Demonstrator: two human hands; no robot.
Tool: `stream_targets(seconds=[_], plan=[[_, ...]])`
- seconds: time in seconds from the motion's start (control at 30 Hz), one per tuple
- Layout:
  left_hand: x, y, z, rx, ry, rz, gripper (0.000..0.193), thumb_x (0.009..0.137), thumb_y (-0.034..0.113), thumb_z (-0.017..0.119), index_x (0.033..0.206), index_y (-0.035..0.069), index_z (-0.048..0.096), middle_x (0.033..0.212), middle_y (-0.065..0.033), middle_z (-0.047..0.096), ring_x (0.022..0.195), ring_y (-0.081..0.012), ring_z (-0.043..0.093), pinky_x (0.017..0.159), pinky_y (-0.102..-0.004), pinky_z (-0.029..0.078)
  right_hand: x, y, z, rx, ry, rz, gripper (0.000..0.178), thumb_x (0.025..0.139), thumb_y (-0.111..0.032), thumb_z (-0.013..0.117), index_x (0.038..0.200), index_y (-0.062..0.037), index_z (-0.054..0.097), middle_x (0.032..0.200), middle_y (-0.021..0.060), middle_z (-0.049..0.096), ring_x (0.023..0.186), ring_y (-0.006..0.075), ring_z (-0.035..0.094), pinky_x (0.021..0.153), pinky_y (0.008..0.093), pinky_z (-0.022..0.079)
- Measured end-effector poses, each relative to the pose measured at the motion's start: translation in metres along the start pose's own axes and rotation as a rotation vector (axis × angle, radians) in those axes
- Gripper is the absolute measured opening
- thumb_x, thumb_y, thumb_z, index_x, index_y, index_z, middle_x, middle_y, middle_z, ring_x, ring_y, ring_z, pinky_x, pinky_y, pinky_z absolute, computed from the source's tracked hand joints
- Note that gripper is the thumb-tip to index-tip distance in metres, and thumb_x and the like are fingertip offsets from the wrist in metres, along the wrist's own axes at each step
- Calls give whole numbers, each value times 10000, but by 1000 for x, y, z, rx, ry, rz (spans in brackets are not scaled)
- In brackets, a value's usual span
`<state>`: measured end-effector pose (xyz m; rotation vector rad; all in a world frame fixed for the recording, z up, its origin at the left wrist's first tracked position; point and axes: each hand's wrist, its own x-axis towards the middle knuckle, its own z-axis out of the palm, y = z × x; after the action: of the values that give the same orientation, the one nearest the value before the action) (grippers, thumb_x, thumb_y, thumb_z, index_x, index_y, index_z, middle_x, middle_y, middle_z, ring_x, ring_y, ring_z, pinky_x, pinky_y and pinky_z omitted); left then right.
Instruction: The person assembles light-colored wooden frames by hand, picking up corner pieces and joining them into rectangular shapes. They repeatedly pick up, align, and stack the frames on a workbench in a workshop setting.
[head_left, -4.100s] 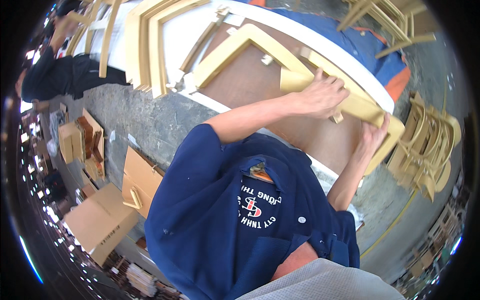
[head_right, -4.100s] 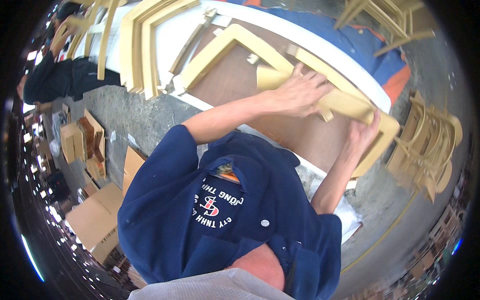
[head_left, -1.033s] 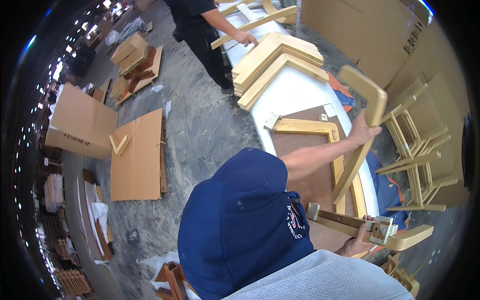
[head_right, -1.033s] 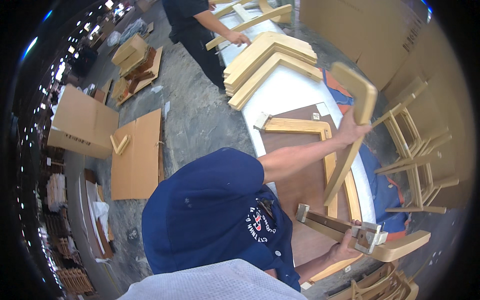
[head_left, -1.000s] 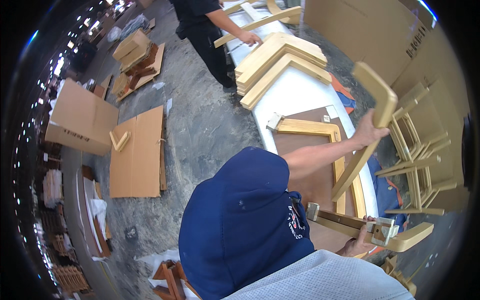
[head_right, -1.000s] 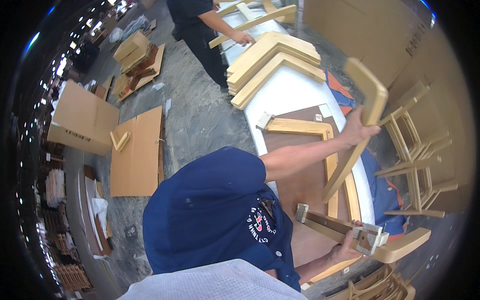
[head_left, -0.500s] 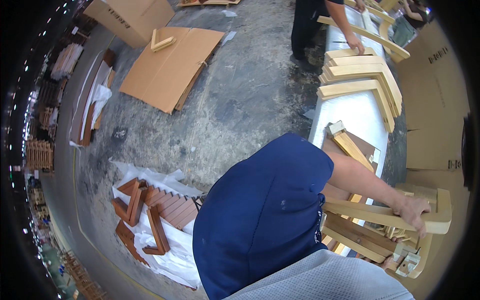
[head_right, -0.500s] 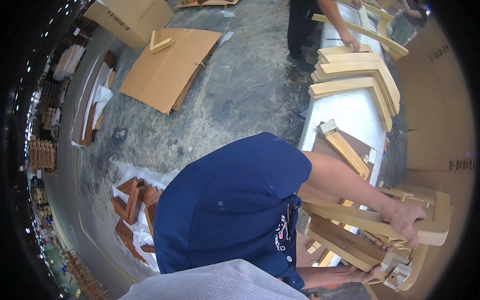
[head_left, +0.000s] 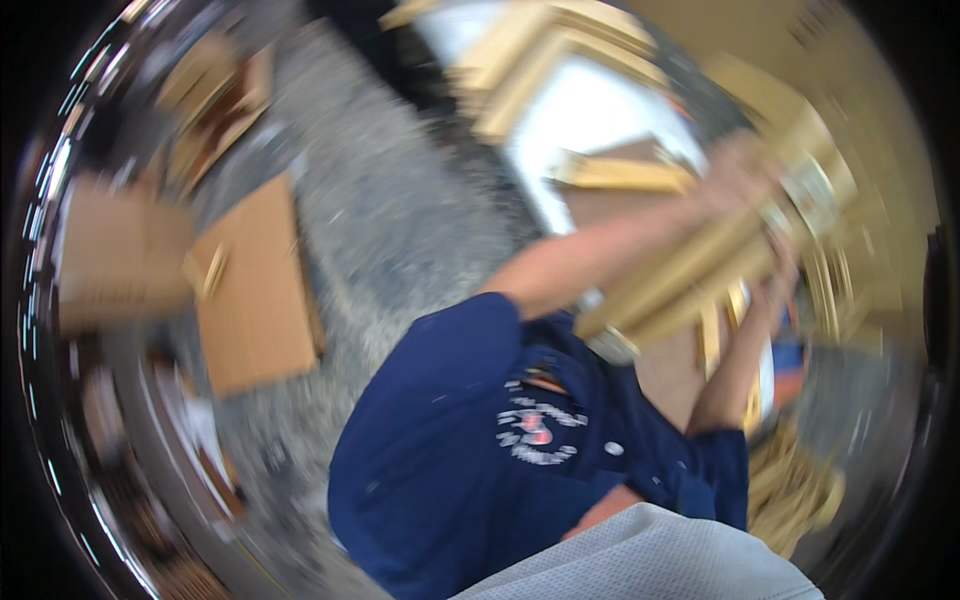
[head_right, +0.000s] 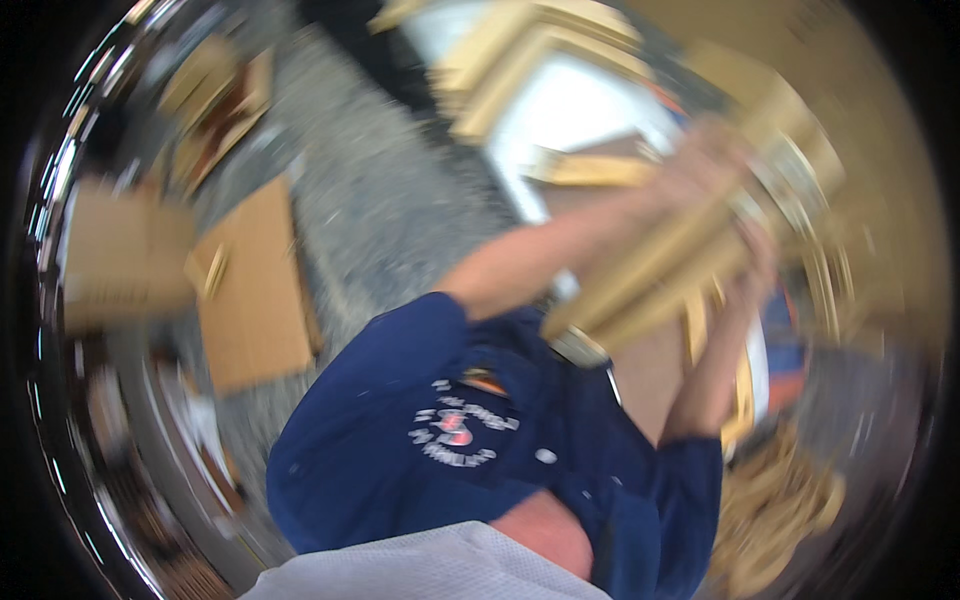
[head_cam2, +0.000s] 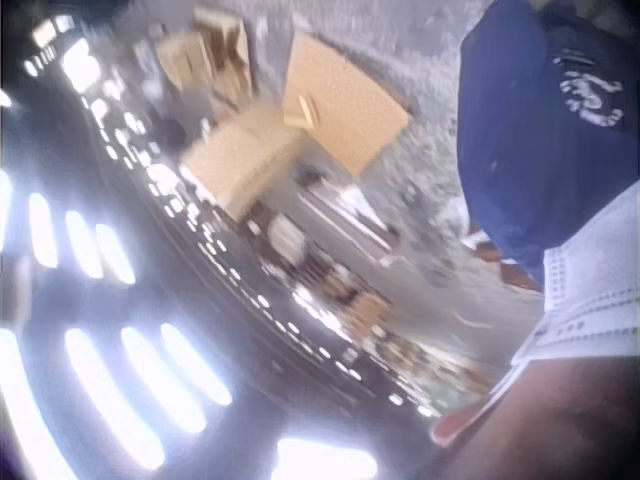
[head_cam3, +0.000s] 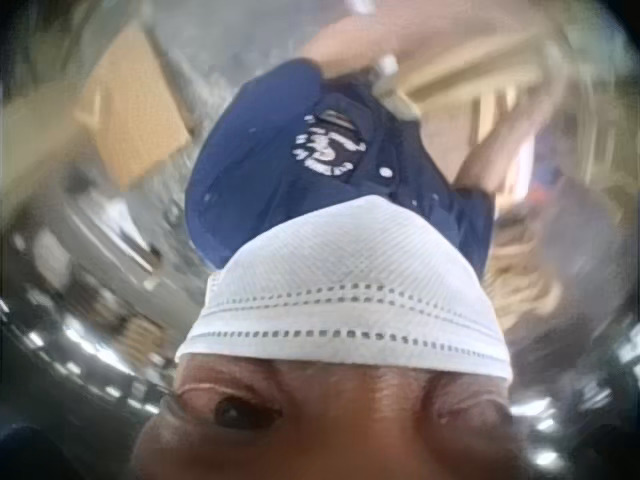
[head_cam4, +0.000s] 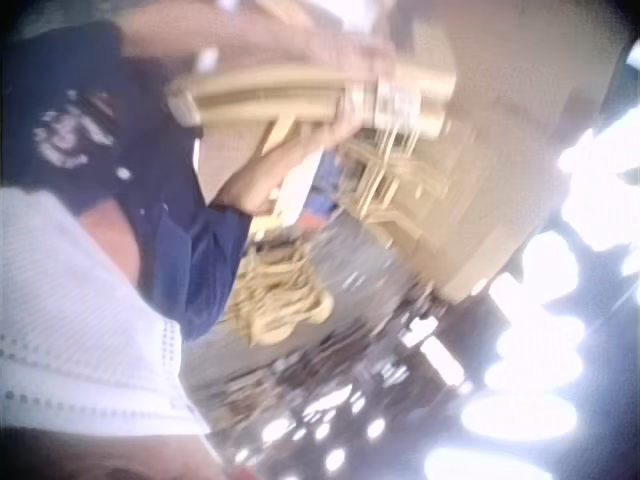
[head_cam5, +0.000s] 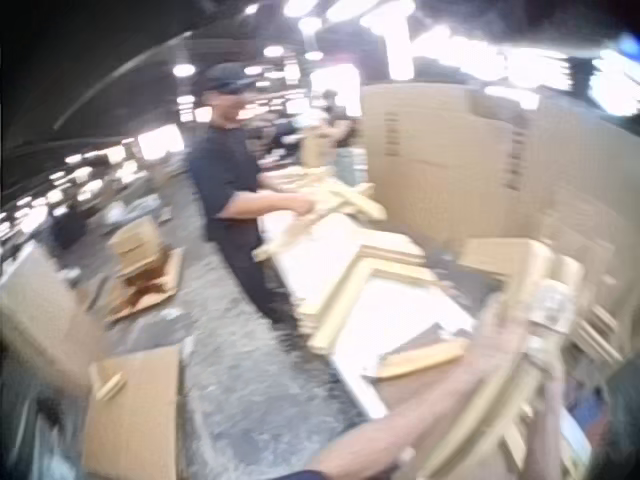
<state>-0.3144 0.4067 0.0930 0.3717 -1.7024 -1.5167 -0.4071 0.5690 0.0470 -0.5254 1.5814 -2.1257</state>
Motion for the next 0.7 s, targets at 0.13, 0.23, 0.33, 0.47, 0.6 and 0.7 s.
stream_targets(seconds=[0.13,0.23,0.33,0.47,0.6,0.7], plan=[[-19,20,-14,-196,-210,27,574,973,500,513,1281,17,471,1200,-175,585,1142,-242,551,993,-361,419,-22,-28,47,235,-309,-41,458,846,-111,674,1255,31,525,1133,101,639,978,169,645,885,321,526],[-38,16,-14,-123,-253,102,717,984,473,513,1405,-76,324,1247,-252,551,1195,-325,534,1036,-390,397,-32,-43,52,206,-341,-38,468,856,-159,674,1245,56,528,1130,114,635,993,183,639,896,325,521],[-54,-6,-15,-9,-262,124,775,978,435,540,1454,-110,264,1276,-295,527,1224,-378,521,1054,-410,388,-24,-27,41,180,-311,-33,473,860,-184,678,1243,55,533,1136,122,630,1006,187,637,903,331,519],[-63,0,-13,45,-263,155,770,957,392,585,1446,-122,285,1243,-293,549,1180,-374,551,1015,-415,422,-27,-27,32,162,-334,-52,485,867,-201,677,1251,54,527,1148,131,622,1021,187,633,911,340,518],[-65,26,-11,-18,-286,131,706,915,317,628,1423,-83,344,1212,-248,581,1144,-340,575,971,-419,456,-28,-30,20,188,-355,-33,512,864,-209,679,1271,54,512,1158,139,616,1033,190,631,916,344,518],[-64,33,4,44,-254,232,663,876,248,665,1407,-39,390,1225,-215,584,1155,-317,571,968,-424,460,-27,-29,12,233,-308,-23,523,865,-211,679,1281,54,506,1164,141,615,1050,193,626,923,342,515]])
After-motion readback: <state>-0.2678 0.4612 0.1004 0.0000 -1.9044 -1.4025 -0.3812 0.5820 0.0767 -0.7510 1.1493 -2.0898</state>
